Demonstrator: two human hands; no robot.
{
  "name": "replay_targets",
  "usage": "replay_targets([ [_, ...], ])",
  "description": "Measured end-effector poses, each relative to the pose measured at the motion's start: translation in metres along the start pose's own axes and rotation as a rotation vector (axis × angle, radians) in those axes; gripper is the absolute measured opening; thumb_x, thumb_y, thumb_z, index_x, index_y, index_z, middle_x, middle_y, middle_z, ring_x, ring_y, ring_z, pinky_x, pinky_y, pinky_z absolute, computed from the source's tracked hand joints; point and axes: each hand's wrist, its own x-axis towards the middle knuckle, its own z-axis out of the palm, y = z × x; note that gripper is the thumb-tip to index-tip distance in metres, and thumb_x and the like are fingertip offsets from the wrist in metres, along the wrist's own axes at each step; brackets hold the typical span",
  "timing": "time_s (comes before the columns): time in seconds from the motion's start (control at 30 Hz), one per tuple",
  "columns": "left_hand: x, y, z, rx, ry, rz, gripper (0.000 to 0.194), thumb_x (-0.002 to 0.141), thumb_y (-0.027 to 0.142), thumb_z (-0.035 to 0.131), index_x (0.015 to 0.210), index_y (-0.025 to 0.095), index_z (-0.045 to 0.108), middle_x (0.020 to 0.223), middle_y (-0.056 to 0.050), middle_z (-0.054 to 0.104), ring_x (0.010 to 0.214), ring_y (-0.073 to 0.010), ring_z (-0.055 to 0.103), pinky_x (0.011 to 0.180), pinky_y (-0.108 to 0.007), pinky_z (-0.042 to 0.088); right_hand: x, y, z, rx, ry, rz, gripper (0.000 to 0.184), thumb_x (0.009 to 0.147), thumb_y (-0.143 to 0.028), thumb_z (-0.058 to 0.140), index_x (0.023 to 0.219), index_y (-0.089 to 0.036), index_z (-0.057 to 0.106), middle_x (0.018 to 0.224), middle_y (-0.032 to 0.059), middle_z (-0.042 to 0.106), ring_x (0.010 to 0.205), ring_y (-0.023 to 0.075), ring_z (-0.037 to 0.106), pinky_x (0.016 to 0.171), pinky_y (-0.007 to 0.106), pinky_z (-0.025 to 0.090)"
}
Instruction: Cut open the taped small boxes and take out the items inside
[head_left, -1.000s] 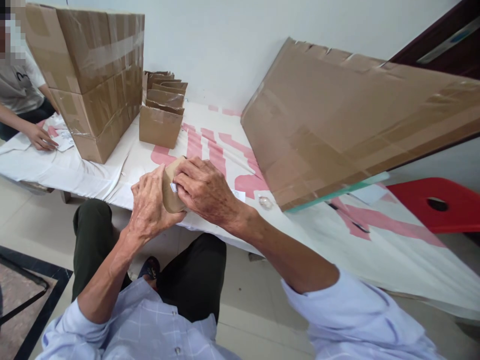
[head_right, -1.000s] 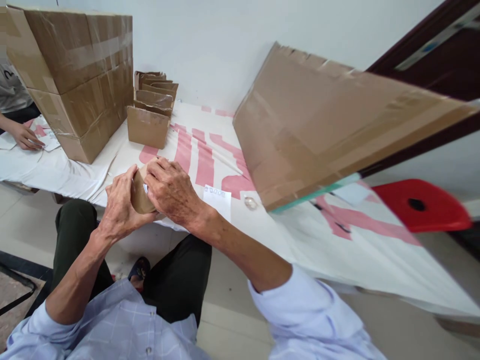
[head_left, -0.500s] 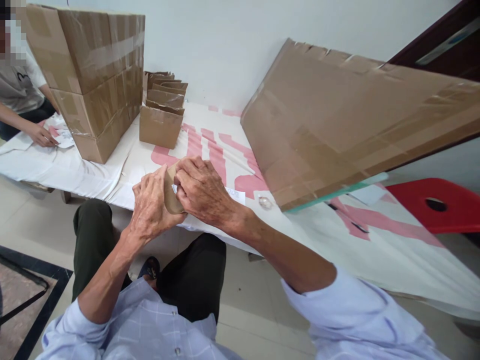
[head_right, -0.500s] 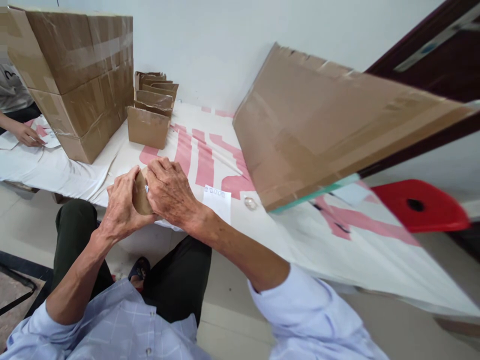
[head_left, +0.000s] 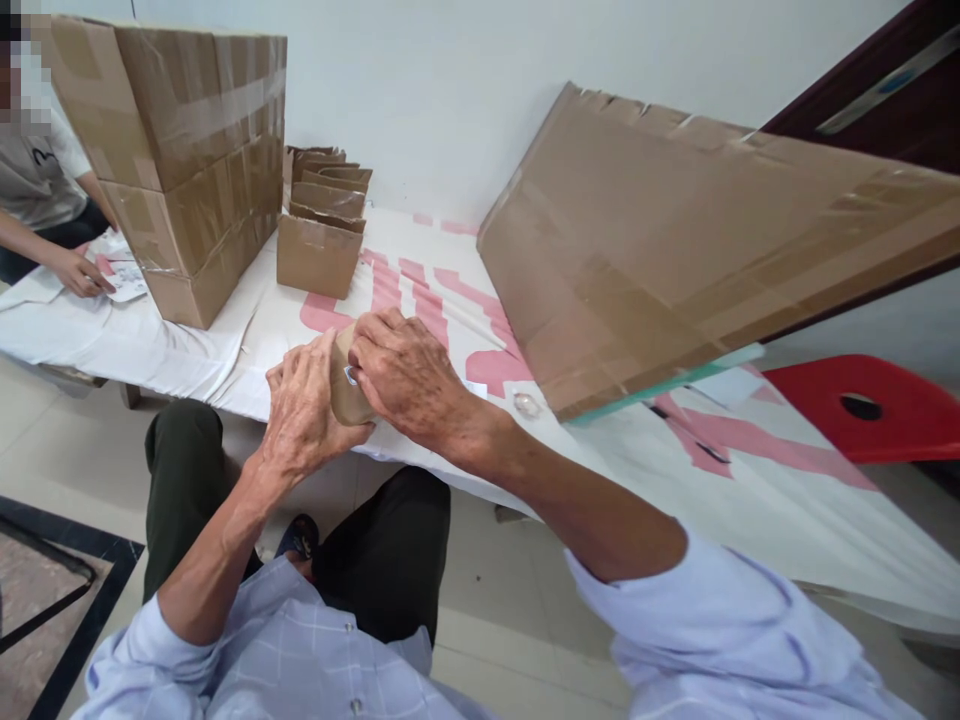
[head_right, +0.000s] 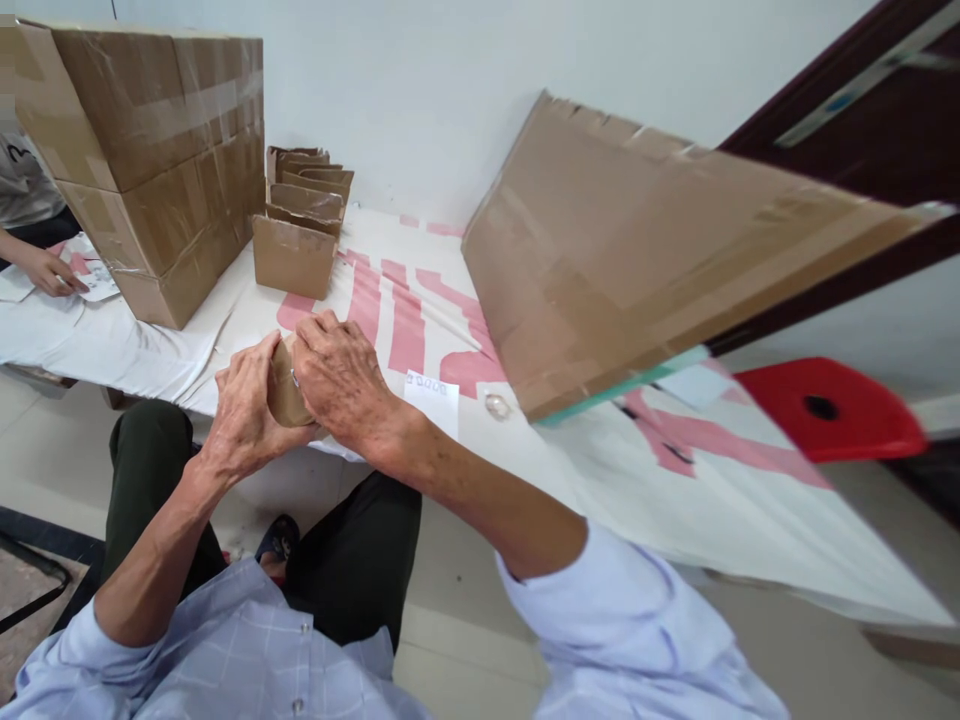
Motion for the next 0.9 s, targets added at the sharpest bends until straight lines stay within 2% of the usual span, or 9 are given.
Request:
replay_targets([
  [0.3, 0.0021, 0.0033, -0.0002, 0.004, -0.001, 0.019, 0.108, 0.070, 0.039, 0.086, 0.162, 0.018, 0.035, 0.150, -0.021, 0.062, 0.137, -0.0422, 0.055, 0.109, -0.056, 0.043, 0.0020, 0.0006, 0.0040, -0.096, -0.009, -0.086, 0.033, 0.092, 0.001, 0.049, 0.108, -0.013, 0.073, 0.104, 0.0171, 0.067, 0.101, 0.0317, 0.052, 0.084, 0.043, 0.041],
  [0.47, 0.0020, 0.0040, -0.0003, 0.012, -0.020, 0.004, 0.108, 0.071, 0.039, 0.085, 0.164, 0.021, 0.034, 0.152, -0.020, 0.061, 0.138, -0.0424, 0.054, 0.109, -0.057, 0.043, -0.0009, 0.0025, 0.0031, -0.155, -0.007, -0.126, 0.035, 0.096, 0.002, 0.043, 0.106, -0.012, 0.073, 0.105, 0.0177, 0.066, 0.099, 0.0308, 0.051, 0.084, 0.042, 0.040],
  [0.73, 0.0030, 0.0048, -0.0012, 0.014, -0.023, -0.005, 0.109, 0.068, 0.038, 0.087, 0.162, 0.020, 0.035, 0.150, -0.021, 0.062, 0.138, -0.0427, 0.054, 0.110, -0.057, 0.042, -0.0041, 0.0061, 0.0055, -0.106, 0.070, -0.086, 0.028, 0.100, -0.004, 0.049, 0.103, -0.016, 0.074, 0.106, 0.0149, 0.070, 0.101, 0.0301, 0.054, 0.086, 0.041, 0.041],
  [0.9, 0.0046, 0.0068, -0.0023, 0.024, -0.039, -0.013, 0.108, 0.067, 0.037, 0.088, 0.161, 0.020, 0.037, 0.149, -0.020, 0.062, 0.139, -0.0432, 0.053, 0.109, -0.056, 0.042, -0.0056, 0.0103, 0.0017, -0.016, 0.075, -0.085, 0.024, 0.101, -0.009, 0.053, 0.096, -0.017, 0.075, 0.102, 0.0133, 0.072, 0.103, 0.0289, 0.056, 0.086, 0.040, 0.042],
])
